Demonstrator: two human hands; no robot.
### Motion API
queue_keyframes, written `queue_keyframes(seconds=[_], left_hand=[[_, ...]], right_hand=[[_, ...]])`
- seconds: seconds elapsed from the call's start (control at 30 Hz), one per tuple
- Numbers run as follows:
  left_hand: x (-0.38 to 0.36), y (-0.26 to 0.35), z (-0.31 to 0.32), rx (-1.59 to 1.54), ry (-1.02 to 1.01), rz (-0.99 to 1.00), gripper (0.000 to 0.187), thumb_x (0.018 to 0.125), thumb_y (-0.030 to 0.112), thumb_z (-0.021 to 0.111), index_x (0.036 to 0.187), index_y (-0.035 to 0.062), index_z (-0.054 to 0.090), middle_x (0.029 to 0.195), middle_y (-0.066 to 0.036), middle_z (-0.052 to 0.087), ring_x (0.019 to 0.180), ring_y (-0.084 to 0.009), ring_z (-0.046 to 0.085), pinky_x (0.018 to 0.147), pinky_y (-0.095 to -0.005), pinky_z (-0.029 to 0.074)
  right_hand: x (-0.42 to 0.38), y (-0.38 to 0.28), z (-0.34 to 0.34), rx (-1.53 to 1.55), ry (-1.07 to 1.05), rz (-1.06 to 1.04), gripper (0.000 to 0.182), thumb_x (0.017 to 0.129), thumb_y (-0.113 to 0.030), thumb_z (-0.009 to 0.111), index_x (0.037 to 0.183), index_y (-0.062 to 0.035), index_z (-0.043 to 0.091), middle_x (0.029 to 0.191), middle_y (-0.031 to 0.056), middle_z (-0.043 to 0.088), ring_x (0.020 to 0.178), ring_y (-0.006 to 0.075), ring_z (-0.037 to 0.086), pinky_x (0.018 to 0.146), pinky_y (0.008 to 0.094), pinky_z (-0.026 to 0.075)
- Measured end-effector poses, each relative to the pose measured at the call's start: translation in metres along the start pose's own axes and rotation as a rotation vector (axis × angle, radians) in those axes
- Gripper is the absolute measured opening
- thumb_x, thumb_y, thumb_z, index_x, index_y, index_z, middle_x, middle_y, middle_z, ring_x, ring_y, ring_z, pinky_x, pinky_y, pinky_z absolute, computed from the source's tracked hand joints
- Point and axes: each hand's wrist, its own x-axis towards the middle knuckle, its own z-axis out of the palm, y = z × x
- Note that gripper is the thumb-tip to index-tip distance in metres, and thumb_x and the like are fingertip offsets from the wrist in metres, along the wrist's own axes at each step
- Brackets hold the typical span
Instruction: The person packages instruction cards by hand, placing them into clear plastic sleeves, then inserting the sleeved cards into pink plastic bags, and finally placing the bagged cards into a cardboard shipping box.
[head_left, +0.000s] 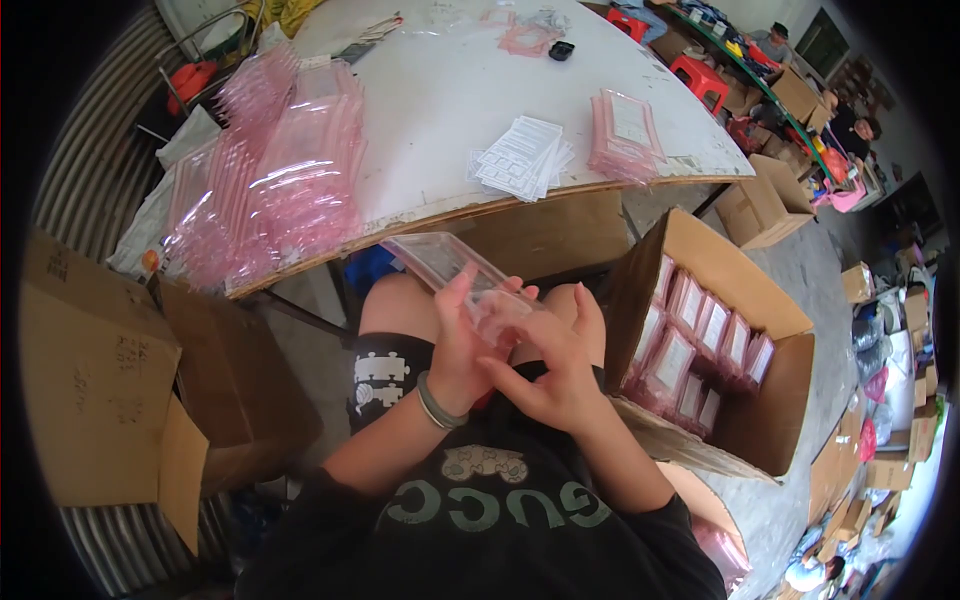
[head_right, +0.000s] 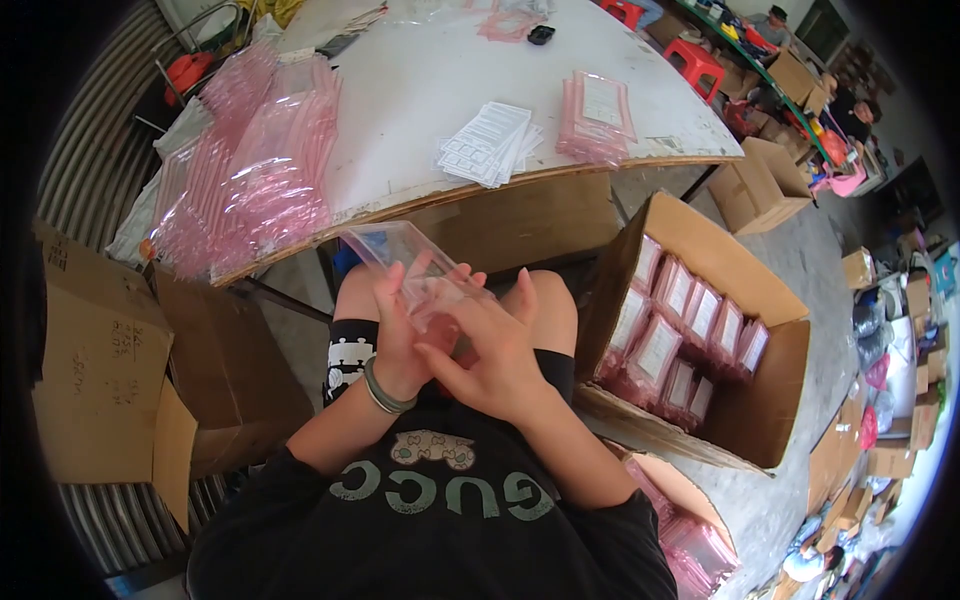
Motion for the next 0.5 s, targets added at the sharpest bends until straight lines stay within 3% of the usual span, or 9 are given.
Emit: queue_keyframes(seconds=[0.17,0.2,0.3,0.4,0.5], left_hand=[[0.010,-0.010,-0.011,-0.085,0.003,-0.006,0.068,0.095,0.056,0.050,0.145,0.0173,0.025,0.115,-0.012,0.057,0.113,-0.0315,0.057,0.099,-0.0510,0.047],[0.006,-0.011,-0.013,-0.046,-0.024,-0.055,0.061,0.095,0.055,0.051,0.139,0.0153,0.036,0.116,-0.010,0.057,0.112,-0.0286,0.057,0.099,-0.0486,0.048],[0.011,-0.017,-0.020,0.009,0.002,-0.049,0.052,0.095,0.050,0.051,0.132,0.0137,0.047,0.116,-0.008,0.057,0.111,-0.0255,0.057,0.099,-0.0457,0.047],[0.013,-0.016,-0.026,0.032,-0.228,0.086,0.040,0.096,0.039,0.054,0.126,0.0132,0.047,0.112,-0.007,0.061,0.100,-0.0206,0.063,0.085,-0.0360,0.053],[0.000,-0.009,-0.017,-0.111,-0.214,0.087,0.039,0.096,0.030,0.053,0.131,0.0179,0.042,0.115,-0.006,0.059,0.098,-0.0199,0.063,0.082,-0.0351,0.053]], right_hand=[[0.000,0.004,-0.008,-0.065,-0.170,-0.055,0.075,0.072,-0.026,0.080,0.137,-0.0031,0.052,0.129,0.0130,0.063,0.124,0.0264,0.057,0.114,0.0541,0.011],[0.000,0.004,-0.008,-0.078,-0.230,-0.042,0.077,0.072,-0.026,0.080,0.139,-0.0024,0.051,0.132,0.0145,0.061,0.127,0.0276,0.055,0.115,0.0549,0.010],[-0.002,0.016,0.003,0.054,-0.267,-0.011,0.083,0.070,-0.027,0.080,0.141,0.0007,0.047,0.138,0.0198,0.055,0.133,0.0320,0.050,0.116,0.0571,0.007],[-0.001,0.014,0.005,0.067,-0.217,0.017,0.086,0.071,-0.029,0.077,0.144,-0.0010,0.041,0.145,0.0172,0.050,0.137,0.0305,0.046,0.115,0.0628,0.003],[0.006,-0.008,0.005,-0.106,-0.051,-0.055,0.087,0.072,-0.031,0.077,0.145,-0.0015,0.041,0.145,0.0177,0.049,0.137,0.0282,0.046,0.114,0.0634,0.003]])
